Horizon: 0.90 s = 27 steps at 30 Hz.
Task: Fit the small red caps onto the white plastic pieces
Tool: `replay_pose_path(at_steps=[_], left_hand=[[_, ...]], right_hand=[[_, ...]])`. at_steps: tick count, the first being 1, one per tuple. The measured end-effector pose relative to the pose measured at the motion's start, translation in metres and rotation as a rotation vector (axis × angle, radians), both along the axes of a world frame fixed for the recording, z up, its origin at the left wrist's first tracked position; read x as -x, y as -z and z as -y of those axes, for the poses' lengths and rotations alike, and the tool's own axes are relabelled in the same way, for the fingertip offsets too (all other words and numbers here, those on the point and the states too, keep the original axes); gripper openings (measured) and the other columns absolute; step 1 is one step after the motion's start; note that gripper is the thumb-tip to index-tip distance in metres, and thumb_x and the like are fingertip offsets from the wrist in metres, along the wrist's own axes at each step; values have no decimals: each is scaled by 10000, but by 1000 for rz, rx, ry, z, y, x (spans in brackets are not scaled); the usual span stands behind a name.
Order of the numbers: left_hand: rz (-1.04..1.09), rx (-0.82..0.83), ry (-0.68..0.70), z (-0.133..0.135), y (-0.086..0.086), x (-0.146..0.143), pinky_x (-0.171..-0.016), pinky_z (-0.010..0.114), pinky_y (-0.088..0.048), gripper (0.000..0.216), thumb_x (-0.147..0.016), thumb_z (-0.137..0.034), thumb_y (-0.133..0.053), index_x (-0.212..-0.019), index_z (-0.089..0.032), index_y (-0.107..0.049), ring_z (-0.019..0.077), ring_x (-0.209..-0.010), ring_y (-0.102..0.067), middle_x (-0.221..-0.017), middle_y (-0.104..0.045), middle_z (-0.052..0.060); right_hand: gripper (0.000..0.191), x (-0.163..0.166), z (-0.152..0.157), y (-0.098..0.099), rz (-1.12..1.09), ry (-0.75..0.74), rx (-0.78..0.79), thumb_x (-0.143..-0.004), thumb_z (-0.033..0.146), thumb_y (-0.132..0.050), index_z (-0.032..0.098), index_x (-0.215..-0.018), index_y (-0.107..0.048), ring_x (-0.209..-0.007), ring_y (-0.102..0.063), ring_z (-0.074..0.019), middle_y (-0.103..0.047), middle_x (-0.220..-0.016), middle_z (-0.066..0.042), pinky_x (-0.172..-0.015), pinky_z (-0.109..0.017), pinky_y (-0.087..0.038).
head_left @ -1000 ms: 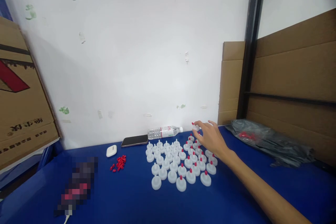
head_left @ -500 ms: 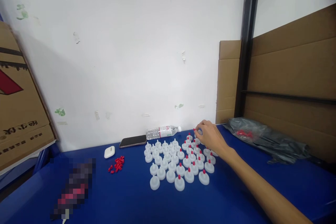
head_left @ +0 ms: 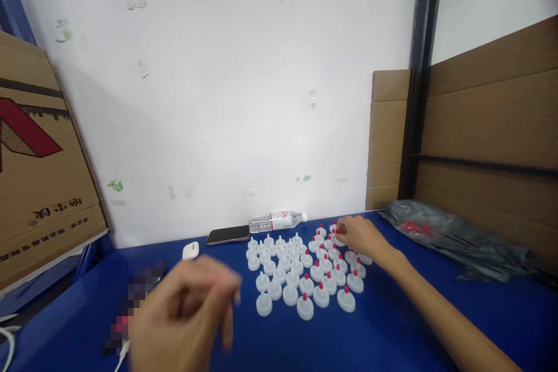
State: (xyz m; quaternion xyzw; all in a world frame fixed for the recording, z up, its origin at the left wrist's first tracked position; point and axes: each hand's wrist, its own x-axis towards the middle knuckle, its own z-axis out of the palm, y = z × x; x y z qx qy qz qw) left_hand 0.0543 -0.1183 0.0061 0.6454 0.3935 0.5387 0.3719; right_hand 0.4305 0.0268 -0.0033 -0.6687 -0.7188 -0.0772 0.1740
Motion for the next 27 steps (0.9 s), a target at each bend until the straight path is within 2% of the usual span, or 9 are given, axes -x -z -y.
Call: replay_pose_path(at_steps=[2,4,6,8,11,14,19,22,27], left_hand=[[-132,-193,-338,-36,-35,-8,-495,264,-410,212,-926,-417,-606,-844,-229,-661,125,-466,-522,-634,-635,-14],[-392,-333,-431,-76,-54,-1,-557,271,-403,350,-973,-445,-479,-752,-206,-609,135,-487,-523,-598,-602,-6],[-764,-369,-598,-110,-53,19,-584,284,-350,457,-998,-403,-340,-633,-207,-533,162,-510,-515,-528,-541,12],[-1017,-253,-711,-132,-39,45,-589,297,-302,518,-998,-415,-291,-580,-209,-516,213,-577,-570,-545,-570,56],[-1202,-101,-633,-139,-18,72,-595,293,-281,537,-992,-453,-290,-592,-204,-548,249,-663,-629,-619,-642,87],[-1246,-37,-550,-135,-10,77,-591,282,-272,433,-963,-443,-367,-668,-209,-581,236,-685,-631,-669,-671,65],[-1236,4,-396,-136,-9,71,-613,272,-317,260,-903,-391,-474,-773,-227,-629,224,-742,-640,-795,-715,39],[-1231,29,-349,-137,-8,72,-636,279,-350,227,-878,-369,-503,-805,-229,-666,230,-779,-654,-845,-733,43],[-1262,60,-314,-136,-5,70,-620,284,-374,286,-896,-393,-480,-789,-216,-678,238,-767,-670,-823,-739,63]], right_hand=[[64,0,1,1,0,-1,24,-788,230,-684,210,-796,-744,-752,-704,-229,-755,-797,-63,-573,-271,-349],[43,1,1,2,-1,-7,34,-774,230,-707,218,-769,-748,-748,-705,-225,-754,-787,-56,-578,-269,-354],[53,0,1,4,-3,-15,35,-772,238,-721,220,-729,-747,-740,-705,-222,-746,-751,-51,-587,-268,-364],[86,0,0,6,-2,-21,28,-768,236,-730,219,-685,-743,-733,-704,-230,-735,-708,-53,-606,-275,-385],[65,1,0,7,2,-31,-14,-773,220,-725,211,-719,-759,-785,-703,-273,-745,-745,-80,-681,-322,-442],[181,13,4,5,-1,-71,-101,-889,260,-618,196,-973,-765,-987,-677,-307,-758,-958,-121,-826,-389,-475],[384,50,20,3,-107,-398,-234,-1056,285,-337,230,-1081,-716,-1175,-623,-230,-747,-1082,-46,-1036,-399,-434],[443,65,29,9,-150,-530,-215,-1075,355,-294,246,-1074,-723,-1273,-572,-271,-759,-1054,-22,-1080,-498,-413],[524,68,33,22,-162,-520,-70,-1065,470,-270,227,-1113,-732,-1322,-530,-328,-746,-1152,-56,-1107,-599,-365]])
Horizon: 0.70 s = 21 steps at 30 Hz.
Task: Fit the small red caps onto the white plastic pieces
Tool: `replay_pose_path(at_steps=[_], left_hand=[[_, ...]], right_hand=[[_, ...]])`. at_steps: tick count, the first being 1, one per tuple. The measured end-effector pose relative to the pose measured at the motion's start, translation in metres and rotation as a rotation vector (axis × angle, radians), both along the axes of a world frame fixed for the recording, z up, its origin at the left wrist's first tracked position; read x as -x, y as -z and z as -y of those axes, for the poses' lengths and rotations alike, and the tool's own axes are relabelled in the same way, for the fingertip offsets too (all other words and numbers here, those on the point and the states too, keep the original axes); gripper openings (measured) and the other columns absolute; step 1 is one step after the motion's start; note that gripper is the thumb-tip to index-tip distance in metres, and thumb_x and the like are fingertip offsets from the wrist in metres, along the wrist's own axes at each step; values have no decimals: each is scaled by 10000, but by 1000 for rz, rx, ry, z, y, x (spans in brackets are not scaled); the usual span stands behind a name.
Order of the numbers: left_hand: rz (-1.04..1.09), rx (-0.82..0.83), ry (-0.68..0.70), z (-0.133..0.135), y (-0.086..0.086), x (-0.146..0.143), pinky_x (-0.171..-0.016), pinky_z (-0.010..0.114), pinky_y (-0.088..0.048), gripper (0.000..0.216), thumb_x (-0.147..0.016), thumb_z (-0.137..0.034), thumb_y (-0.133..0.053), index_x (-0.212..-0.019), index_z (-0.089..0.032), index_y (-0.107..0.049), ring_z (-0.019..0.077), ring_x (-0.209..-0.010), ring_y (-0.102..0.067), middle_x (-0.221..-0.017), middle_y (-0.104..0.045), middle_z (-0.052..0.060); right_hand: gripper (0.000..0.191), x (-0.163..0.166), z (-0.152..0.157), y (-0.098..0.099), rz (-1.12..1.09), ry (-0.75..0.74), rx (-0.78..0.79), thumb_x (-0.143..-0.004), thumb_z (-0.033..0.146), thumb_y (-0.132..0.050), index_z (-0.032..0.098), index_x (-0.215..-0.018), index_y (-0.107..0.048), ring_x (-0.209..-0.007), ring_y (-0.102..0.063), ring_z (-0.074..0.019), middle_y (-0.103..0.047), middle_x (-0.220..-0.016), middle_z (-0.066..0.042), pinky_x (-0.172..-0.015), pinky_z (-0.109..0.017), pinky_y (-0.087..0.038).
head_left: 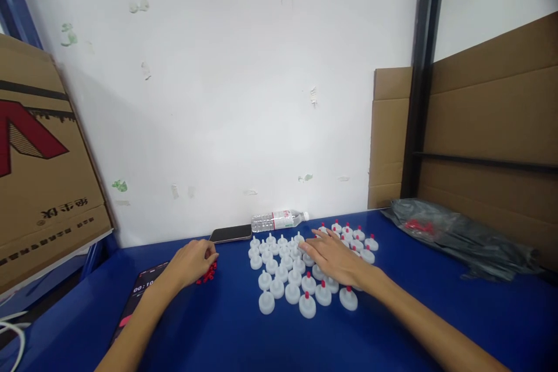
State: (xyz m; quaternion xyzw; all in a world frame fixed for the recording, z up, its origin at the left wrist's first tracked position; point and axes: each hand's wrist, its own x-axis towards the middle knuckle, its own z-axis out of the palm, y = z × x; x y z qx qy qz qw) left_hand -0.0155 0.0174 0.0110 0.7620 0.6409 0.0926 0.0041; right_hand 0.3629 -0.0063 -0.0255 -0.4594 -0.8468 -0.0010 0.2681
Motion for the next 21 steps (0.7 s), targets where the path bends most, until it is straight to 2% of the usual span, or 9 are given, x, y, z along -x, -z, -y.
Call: replay_pose_path(at_steps=[4,7,11,16,18,21], left_hand=[[-33,52,-4,0,5,-5,-606,280,-399,265,-878,-411,-513,-789,-213,-666,231,-730,-678,-793,-730,63],[-109,45,-43,1,8,-8,-642,296,-428,242,-862,-408,-538,-804,-210,-664,248,-779,-686,-838,-725,85],[-233,2,-66,5,9,-14,-701,348,-458,258,-880,-398,-517,-836,-194,-669,296,-871,-683,-953,-713,139],[-248,-21,-59,8,12,-22,-738,396,-476,229,-890,-343,-503,-893,-181,-665,326,-887,-675,-942,-702,152],[-241,-35,-47,7,14,-23,-763,395,-480,220,-901,-296,-483,-979,-190,-658,314,-913,-674,-953,-703,136],[-228,-77,38,4,19,-25,-801,377,-486,308,-931,-258,-467,-1198,-219,-616,287,-978,-672,-1090,-678,119]], right_hand=[[628,-2,1,-3,33,25,267,-1054,517,-155,207,-1389,-586,-1460,-332,-327,-582,-1427,-78,-1199,-607,-164],[669,0,3,-10,28,27,322,-1046,528,-123,179,-1425,-550,-1487,-271,-317,-523,-1482,-85,-1219,-591,-64],[685,3,5,-12,15,14,290,-1046,535,-128,152,-1397,-573,-1475,-300,-322,-561,-1444,-112,-1219,-590,-62],[644,2,3,-7,0,1,238,-1053,525,-159,170,-1325,-623,-1448,-351,-337,-605,-1394,-114,-1199,-631,-96],[618,2,2,-6,-10,-9,210,-1058,512,-173,183,-1275,-650,-1428,-384,-341,-644,-1340,-104,-1191,-650,-99],[589,3,2,-7,-24,-18,161,-1064,495,-186,198,-1240,-663,-1404,-419,-339,-672,-1296,-88,-1186,-656,-113]])
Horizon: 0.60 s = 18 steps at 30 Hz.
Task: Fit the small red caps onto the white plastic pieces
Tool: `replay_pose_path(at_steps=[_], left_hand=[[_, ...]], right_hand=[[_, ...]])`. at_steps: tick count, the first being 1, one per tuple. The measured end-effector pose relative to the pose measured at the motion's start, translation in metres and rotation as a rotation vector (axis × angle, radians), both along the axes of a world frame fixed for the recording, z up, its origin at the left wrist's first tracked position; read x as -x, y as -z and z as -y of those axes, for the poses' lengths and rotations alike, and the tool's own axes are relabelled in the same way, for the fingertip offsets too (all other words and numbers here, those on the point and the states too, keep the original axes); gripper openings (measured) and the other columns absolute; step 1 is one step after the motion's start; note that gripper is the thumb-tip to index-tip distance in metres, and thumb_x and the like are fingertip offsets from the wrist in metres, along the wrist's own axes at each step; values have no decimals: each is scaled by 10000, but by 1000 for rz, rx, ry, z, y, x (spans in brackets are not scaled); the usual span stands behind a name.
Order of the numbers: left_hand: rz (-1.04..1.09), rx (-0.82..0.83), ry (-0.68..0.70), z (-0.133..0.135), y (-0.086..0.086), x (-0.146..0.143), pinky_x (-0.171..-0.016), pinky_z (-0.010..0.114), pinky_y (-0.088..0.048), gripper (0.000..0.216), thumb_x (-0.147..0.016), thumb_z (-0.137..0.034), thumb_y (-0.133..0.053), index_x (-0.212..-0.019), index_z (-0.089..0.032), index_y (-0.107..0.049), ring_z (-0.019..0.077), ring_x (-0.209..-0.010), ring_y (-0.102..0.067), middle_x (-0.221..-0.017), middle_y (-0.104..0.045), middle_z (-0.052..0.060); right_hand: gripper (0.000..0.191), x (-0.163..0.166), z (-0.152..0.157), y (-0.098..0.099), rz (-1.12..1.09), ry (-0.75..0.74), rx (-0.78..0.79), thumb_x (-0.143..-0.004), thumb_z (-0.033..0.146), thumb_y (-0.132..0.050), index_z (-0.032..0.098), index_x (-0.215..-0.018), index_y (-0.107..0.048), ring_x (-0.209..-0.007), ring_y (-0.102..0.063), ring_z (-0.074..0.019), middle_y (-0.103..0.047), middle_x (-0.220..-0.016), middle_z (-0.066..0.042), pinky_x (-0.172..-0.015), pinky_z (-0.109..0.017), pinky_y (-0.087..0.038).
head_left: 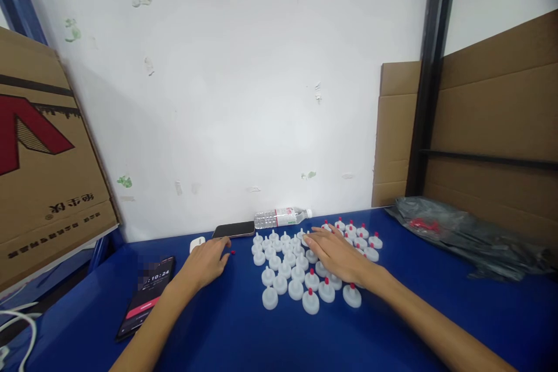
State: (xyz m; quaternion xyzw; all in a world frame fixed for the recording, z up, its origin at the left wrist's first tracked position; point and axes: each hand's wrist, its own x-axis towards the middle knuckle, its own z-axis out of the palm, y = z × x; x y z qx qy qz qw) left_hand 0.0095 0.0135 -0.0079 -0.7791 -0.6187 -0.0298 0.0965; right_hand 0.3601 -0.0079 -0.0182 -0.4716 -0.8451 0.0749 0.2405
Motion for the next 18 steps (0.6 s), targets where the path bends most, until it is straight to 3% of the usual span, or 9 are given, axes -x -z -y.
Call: replay_pose_path(at_steps=[3,7,12,15,18], left_hand=[[-39,-31,94,-3,4,-3,-747,342,-491,327,-963,-244,-458,-1255,-233,-606,256,-920,-686,-1187,-607,117],[-100,-46,120,-8,7,-8,-675,296,-467,224,-977,-200,-443,-1042,-201,-657,217,-834,-685,-1114,-594,96],[-108,-69,148,-11,11,-8,-680,302,-454,227,-990,-165,-399,-997,-179,-626,242,-884,-690,-1017,-650,93],[-81,-95,171,-9,8,-10,-677,297,-450,217,-994,-182,-406,-966,-190,-621,249,-894,-695,-946,-698,77],[0,-160,169,-3,2,-15,-668,284,-459,217,-1002,-227,-424,-990,-210,-640,237,-875,-705,-923,-729,60]], right_hand=[[564,0,0,-1,-14,5,-18,-1065,490,-200,209,-1276,-641,-1397,-429,-327,-649,-1338,-79,-1186,-641,-138],[523,-2,0,-2,-33,9,-31,-1066,476,-232,220,-1275,-637,-1385,-447,-311,-649,-1342,-66,-1185,-626,-156],[402,-1,2,-6,-107,-9,-121,-1044,476,-367,249,-1208,-656,-1265,-566,-279,-692,-1258,-53,-1172,-581,-218],[279,2,2,-7,-156,-11,-190,-1004,445,-495,251,-1117,-661,-1122,-641,-259,-724,-1125,-39,-1127,-529,-313],[184,5,3,-7,-181,-2,-264,-957,383,-586,247,-1063,-648,-1019,-658,-251,-715,-1025,-32,-977,-451,-452]])
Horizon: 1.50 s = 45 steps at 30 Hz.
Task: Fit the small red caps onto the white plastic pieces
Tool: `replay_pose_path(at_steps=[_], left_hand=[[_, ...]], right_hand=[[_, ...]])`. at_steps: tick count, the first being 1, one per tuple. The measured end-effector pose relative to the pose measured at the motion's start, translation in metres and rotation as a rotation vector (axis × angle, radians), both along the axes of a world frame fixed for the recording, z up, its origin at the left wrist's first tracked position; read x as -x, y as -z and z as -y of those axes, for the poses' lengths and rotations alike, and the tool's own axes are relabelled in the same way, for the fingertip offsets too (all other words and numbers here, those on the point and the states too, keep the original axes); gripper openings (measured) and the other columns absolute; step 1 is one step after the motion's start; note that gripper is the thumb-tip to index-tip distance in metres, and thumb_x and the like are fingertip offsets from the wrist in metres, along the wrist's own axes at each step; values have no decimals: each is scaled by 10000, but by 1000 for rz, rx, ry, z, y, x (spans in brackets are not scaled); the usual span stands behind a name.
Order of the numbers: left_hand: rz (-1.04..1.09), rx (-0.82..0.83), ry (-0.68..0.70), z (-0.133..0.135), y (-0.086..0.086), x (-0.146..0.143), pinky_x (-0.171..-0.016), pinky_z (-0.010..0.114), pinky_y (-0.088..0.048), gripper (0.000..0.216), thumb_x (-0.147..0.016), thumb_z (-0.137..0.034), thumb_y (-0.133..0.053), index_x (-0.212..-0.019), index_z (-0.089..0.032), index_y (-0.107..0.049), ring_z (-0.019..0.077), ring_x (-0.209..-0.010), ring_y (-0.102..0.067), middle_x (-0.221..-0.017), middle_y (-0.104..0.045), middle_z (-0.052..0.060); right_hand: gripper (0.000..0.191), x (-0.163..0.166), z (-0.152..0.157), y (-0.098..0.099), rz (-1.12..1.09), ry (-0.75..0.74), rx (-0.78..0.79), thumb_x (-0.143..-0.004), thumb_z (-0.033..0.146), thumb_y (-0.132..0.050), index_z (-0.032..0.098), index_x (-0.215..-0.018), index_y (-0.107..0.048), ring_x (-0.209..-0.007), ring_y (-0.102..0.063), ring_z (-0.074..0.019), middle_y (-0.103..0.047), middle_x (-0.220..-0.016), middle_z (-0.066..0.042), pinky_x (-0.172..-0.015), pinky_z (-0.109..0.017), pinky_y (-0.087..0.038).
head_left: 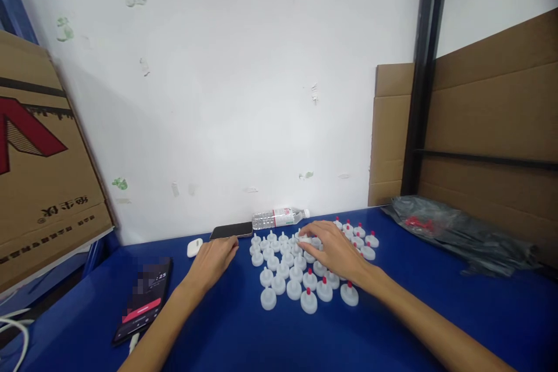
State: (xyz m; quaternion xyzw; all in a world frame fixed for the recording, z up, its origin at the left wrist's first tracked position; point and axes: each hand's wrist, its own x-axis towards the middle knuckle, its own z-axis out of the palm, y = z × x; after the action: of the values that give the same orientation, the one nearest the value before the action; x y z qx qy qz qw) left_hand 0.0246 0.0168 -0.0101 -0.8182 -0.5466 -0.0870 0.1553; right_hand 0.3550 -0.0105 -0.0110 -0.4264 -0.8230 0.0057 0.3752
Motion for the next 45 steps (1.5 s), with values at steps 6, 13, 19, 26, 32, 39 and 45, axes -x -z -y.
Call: replay_pose_path(at_steps=[6,13,19,26,32,39,45], left_hand=[[180,-301,232,14,-2,-20,-638,231,-505,284,-1031,-288,-431,-1233,-226,-621,179,-879,-715,-1119,-717,64],[204,-355,454,35,1,-53,-600,191,-510,258,-1037,-249,-433,-1195,-204,-632,134,-779,-711,-1038,-717,59],[146,-299,541,43,12,-70,-547,183,-490,251,-1022,-197,-446,-1221,-209,-597,123,-701,-690,-977,-707,44],[173,-344,602,47,12,-69,-576,192,-504,334,-985,-115,-462,-1294,-212,-546,127,-740,-677,-1012,-691,49],[152,-322,567,52,11,-73,-543,169,-466,384,-969,-84,-439,-1309,-217,-557,95,-668,-639,-1001,-678,46],[201,-326,538,55,5,-73,-497,161,-434,342,-987,-107,-435,-1260,-230,-601,76,-609,-619,-997,-676,35],[245,-320,555,57,7,-75,-530,154,-473,320,-1007,-147,-436,-1272,-216,-602,96,-686,-670,-1000,-705,57]], right_hand=[[221,7,11,0,3,-112,-24,-975,258,-532,257,-1192,-572,-977,-659,-210,-663,-1163,-47,-859,-356,-525],[295,19,22,2,122,-215,-62,-949,211,-579,254,-1236,-526,-1033,-638,-237,-684,-1139,-54,-923,-395,-503],[242,22,25,2,163,-275,-83,-947,198,-561,242,-1185,-548,-996,-645,-235,-690,-1060,-61,-905,-384,-490],[262,21,25,1,177,-271,-96,-928,179,-595,254,-1176,-556,-992,-651,-215,-703,-1043,-38,-912,-364,-450],[258,21,23,2,186,-284,-117,-944,182,-579,252,-1191,-550,-985,-658,-210,-710,-1050,-36,-925,-381,-433],[326,21,25,3,152,-306,-99,-944,186,-567,265,-1258,-524,-1092,-628,-228,-678,-1172,-53,-955,-412,-482],[325,22,26,7,69,-340,-120,-981,221,-533,273,-1301,-502,-1177,-603,-229,-648,-1257,-84,-972,-415,-531]])
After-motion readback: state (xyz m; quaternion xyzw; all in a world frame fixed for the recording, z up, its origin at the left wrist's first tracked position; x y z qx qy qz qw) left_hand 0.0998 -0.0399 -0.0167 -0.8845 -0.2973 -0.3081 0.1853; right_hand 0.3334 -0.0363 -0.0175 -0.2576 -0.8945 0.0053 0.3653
